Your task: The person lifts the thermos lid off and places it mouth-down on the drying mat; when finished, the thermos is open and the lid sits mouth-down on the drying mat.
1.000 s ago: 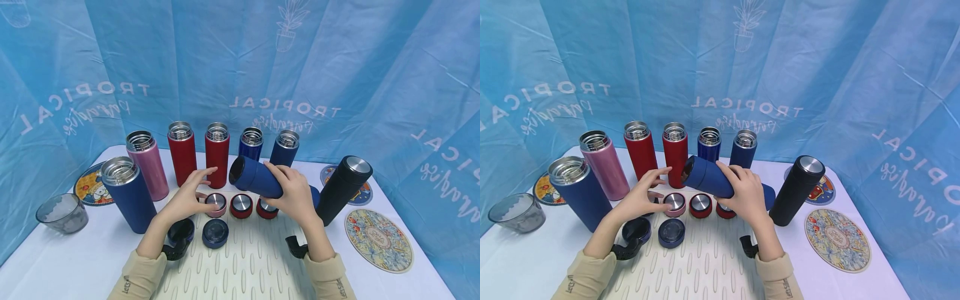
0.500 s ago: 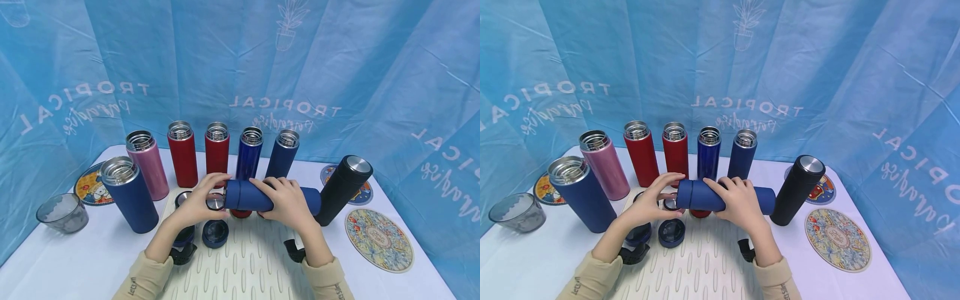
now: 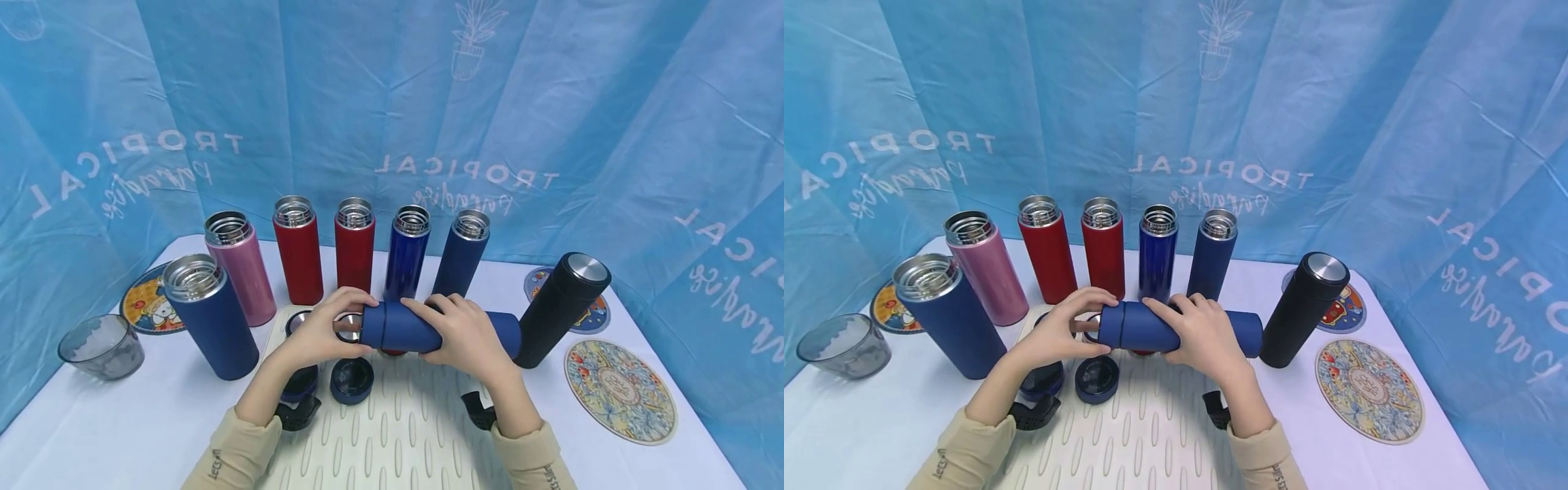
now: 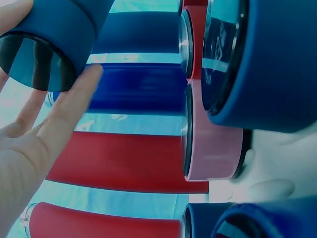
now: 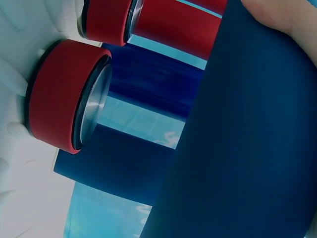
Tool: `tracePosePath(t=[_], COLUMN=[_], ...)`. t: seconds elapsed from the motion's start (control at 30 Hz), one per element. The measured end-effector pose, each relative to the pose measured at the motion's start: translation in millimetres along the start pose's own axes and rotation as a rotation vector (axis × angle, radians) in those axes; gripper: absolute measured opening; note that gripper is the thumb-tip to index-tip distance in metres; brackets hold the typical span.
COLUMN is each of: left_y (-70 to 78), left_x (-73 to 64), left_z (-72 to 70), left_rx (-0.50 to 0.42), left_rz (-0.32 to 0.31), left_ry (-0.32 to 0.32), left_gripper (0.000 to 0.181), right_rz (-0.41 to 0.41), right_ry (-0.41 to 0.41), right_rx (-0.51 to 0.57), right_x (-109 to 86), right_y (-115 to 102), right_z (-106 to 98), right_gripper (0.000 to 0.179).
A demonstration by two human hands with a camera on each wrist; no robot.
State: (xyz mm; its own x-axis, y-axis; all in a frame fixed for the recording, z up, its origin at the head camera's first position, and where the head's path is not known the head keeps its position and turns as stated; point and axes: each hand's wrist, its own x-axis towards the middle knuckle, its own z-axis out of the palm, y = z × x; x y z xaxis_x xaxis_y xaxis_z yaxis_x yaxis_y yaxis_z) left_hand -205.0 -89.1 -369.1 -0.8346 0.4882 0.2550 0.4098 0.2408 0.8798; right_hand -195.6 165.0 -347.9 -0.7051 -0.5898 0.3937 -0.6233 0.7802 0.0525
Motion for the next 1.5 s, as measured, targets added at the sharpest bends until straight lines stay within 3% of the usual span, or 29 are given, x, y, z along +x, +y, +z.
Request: tracePosePath(t=[0.33, 0.57, 0.67, 0.87, 1.0, 1.1, 1.27, 1.37, 1.5], left_y=[1.5, 1.5, 1.6, 0.4, 0.8, 2.6, 3.5, 2.3, 1.0], left_x=[-2.3, -1.3, -1.3, 1.8, 2.3, 1.1, -0.9, -0.7, -1.1], left_z=[-4.5, -4.5, -4.7, -2.4, -0.9, -2.6, -6.7, -7.7, -7.6], left_rx=[-0.039, -0.053, -0.063, -0.2, -0.241, -0.184, -0.129, -0.165, -0.195], left_rz=[0.054, 0.043, 0.0, -0.196, -0.23, -0.192, -0.039, 0.033, 0.054], left_ry=[0.058, 0.074, 0.085, 0.108, 0.089, 0.051, -0.014, -0.027, -0.004], left_gripper=[0.061, 0.06, 0.06, 0.051, 0.051, 0.06, 0.081, 0.076, 0.066], right_rz=[-0.034, -0.05, -0.063, -0.072, -0.069, -0.059, -0.031, -0.023, -0.027], right_ry=[0.023, 0.043, 0.065, 0.112, 0.112, 0.105, 0.096, 0.093, 0.094], right_rx=[-0.015, -0.036, -0.056, -0.135, -0.166, -0.166, -0.135, -0.123, -0.119], right_x=[1.8, 1.0, 0.8, 1.0, 0.4, 0.2, -0.7, -0.9, -0.6], right_y=[-4, -5, -6, -9, -9, -8, -7, -7, -7], right_z=[-4, -5, -4, -8, -10, -11, -10, -11, -12], right_gripper=[0.088, 0.088, 0.088, 0.093, 0.094, 0.091, 0.087, 0.086, 0.084])
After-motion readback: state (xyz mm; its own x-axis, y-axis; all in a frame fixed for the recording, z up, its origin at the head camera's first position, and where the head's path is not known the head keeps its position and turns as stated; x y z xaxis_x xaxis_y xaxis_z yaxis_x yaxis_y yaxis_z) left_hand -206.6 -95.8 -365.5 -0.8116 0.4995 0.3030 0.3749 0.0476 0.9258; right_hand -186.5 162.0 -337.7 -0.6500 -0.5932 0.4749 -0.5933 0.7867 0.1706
